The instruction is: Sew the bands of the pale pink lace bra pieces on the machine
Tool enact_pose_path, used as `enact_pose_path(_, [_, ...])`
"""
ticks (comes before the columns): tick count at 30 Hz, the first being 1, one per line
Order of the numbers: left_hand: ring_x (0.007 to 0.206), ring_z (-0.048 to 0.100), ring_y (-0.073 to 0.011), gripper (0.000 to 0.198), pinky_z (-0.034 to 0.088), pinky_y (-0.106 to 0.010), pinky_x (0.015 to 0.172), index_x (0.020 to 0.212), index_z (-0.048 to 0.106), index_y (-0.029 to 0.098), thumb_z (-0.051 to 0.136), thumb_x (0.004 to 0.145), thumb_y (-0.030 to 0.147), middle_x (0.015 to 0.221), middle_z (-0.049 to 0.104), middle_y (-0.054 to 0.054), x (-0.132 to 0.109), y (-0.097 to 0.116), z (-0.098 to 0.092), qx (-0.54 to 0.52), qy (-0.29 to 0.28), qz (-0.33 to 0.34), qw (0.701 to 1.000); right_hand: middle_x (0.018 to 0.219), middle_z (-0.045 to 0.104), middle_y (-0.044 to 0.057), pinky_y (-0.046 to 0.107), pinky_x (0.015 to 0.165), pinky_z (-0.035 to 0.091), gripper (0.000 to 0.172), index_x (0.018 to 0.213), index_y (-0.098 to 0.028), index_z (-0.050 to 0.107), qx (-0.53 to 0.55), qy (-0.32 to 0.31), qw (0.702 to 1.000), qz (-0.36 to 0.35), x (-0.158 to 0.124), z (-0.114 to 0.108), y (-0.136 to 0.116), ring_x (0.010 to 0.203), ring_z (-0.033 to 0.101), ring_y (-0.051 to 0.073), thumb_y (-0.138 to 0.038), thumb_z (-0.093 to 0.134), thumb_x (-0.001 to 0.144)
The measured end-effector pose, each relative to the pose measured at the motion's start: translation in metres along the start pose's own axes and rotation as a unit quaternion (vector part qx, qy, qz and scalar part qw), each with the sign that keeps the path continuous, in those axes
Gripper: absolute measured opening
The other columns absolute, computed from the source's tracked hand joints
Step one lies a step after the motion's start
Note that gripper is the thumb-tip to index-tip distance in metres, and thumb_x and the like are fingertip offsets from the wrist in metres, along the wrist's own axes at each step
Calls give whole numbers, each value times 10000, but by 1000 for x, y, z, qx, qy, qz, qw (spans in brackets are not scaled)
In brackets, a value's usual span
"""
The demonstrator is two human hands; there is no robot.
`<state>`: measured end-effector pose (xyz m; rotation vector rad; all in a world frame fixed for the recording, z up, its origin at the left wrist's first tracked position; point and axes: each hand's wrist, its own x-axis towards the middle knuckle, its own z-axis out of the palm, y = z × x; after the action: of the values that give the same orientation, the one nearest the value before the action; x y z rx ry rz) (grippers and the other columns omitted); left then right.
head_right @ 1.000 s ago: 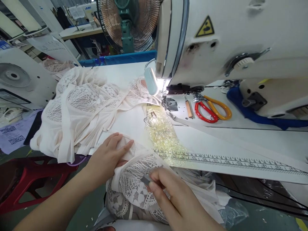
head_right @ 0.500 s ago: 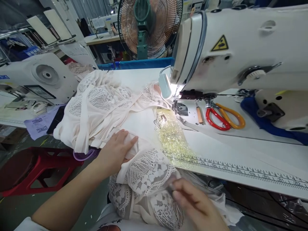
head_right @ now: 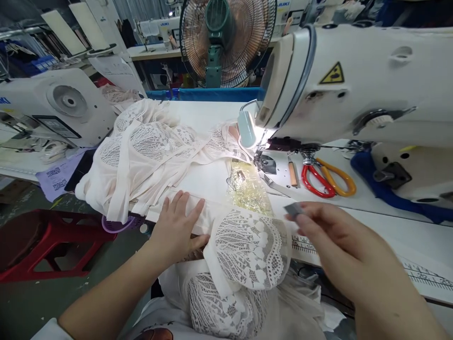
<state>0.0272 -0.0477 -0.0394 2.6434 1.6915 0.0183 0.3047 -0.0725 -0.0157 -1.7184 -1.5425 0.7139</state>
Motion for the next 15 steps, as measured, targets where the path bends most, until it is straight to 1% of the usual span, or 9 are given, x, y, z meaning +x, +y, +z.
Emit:
enact_pose_path(1, [1303, 259, -398, 735, 237, -616, 1000, 1346, 384, 214, 489, 757, 642, 1365, 378, -215, 0, -1, -1, -3, -1, 1, 1000, 934, 665, 85, 332, 648, 513, 198, 878, -272, 602, 45, -35, 998, 2, 1, 10, -11, 823, 622, 224, -441, 507, 836])
enact_pose_path(2, [1305, 256, -396, 732, 235, -616, 1001, 1349, 381, 214, 480, 763, 642, 1366, 375, -217, 0, -2, -2, -6, -2, 3, 1000, 1012, 651, 79, 352, 707, 519, 215, 896, -266, 593, 93, -84, 992, -12, 2, 22, -23, 877, 615, 226, -450, 498, 838])
enact_pose_path(3, [1305, 257, -395, 729, 234, -616, 1002, 1350, 380, 214, 477, 766, 640, 1365, 374, -218, -1, -4, -3, -11, -4, 5, 1000, 1051, 641, 74, 372, 756, 514, 222, 912, -256, 585, 110, -144, 983, -21, 5, 34, -35, 903, 610, 223, -443, 487, 845])
enact_pose_path(5, [1303, 259, -396, 723, 237, -615, 1003, 1345, 390, 208, 495, 764, 626, 1365, 370, -221, -2, -9, -9, -24, -17, 17, 999, 1093, 630, 69, 387, 785, 500, 221, 824, -230, 545, 87, -186, 978, -45, 10, 55, -51, 953, 593, 219, -419, 441, 870])
enact_pose_path(7, [1302, 260, -396, 680, 240, -618, 1002, 1329, 414, 198, 503, 779, 587, 1373, 363, -215, -5, -15, -15, -47, -37, 37, 998, 1112, 624, 74, 379, 756, 499, 235, 764, -221, 493, 40, -222, 972, -65, 13, 68, -58, 954, 588, 215, -393, 397, 892])
enact_pose_path(10, [1305, 270, -366, 498, 247, -610, 1009, 1286, 464, 178, 417, 868, 444, 1372, 385, -175, -7, -20, -22, -87, -49, 54, 994, 1085, 635, 84, 367, 695, 501, 228, 792, -225, 479, -4, -260, 963, -76, 10, 71, -55, 875, 606, 208, -374, 356, 911])
enact_pose_path(12, [1291, 299, -352, 438, 256, -611, 1005, 1253, 490, 160, 360, 896, 378, 1329, 440, -159, -8, -18, -21, -101, -31, 40, 994, 1090, 633, 90, 371, 697, 498, 206, 836, -229, 487, -10, -271, 959, -78, 5, 67, -52, 885, 608, 214, -364, 352, 914])
enact_pose_path(13, [1283, 310, -355, 439, 255, -620, 999, 1245, 497, 164, 354, 898, 392, 1302, 463, -158, -7, -16, -18, -101, -13, 33, 994, 1102, 628, 91, 374, 710, 496, 192, 854, -232, 489, -9, -275, 958, -80, 3, 65, -51, 922, 601, 219, -356, 355, 914])
enact_pose_path(15, [1268, 327, -369, 478, 243, -644, 984, 1247, 500, 203, 370, 882, 482, 1261, 484, -164, -6, -10, -11, -92, 34, 32, 995, 1106, 622, 84, 373, 725, 493, 175, 860, -237, 486, -7, -284, 955, -81, 1, 63, -52, 972, 586, 223, -344, 359, 913])
